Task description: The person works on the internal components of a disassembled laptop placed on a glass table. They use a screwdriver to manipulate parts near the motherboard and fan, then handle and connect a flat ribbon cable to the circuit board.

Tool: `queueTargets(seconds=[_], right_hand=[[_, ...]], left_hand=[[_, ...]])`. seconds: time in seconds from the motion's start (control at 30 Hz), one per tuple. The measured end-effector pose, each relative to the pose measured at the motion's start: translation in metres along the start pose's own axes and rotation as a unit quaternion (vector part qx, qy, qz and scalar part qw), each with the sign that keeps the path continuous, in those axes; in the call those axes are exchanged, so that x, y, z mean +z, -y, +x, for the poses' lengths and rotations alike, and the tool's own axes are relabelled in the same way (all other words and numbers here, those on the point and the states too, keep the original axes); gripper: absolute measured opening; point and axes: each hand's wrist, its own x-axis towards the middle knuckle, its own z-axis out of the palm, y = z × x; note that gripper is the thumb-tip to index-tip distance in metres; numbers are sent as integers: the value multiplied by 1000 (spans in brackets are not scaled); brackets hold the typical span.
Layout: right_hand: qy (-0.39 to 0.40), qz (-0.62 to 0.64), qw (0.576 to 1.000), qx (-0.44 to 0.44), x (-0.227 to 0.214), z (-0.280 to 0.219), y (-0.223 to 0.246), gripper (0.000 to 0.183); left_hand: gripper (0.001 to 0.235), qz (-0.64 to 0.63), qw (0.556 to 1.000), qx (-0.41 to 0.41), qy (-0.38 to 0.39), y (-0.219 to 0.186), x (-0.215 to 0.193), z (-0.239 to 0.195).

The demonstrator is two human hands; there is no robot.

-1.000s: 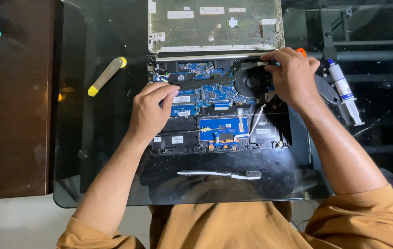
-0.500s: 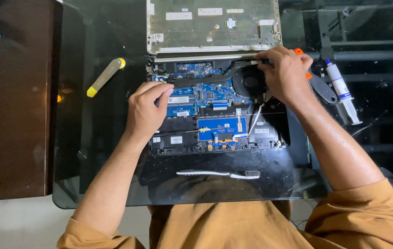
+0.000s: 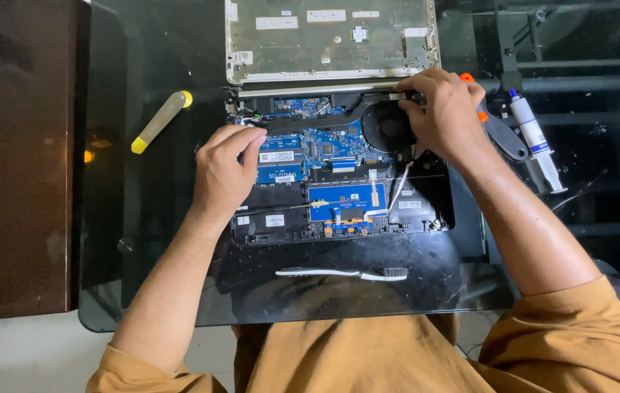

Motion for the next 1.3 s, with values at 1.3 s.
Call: queueTargets(seconds=[1.3], right_hand=[[23,-9,999,24,-1,24,1,17]], left_hand=[[15,10,1000,1,-18,7,6,0]])
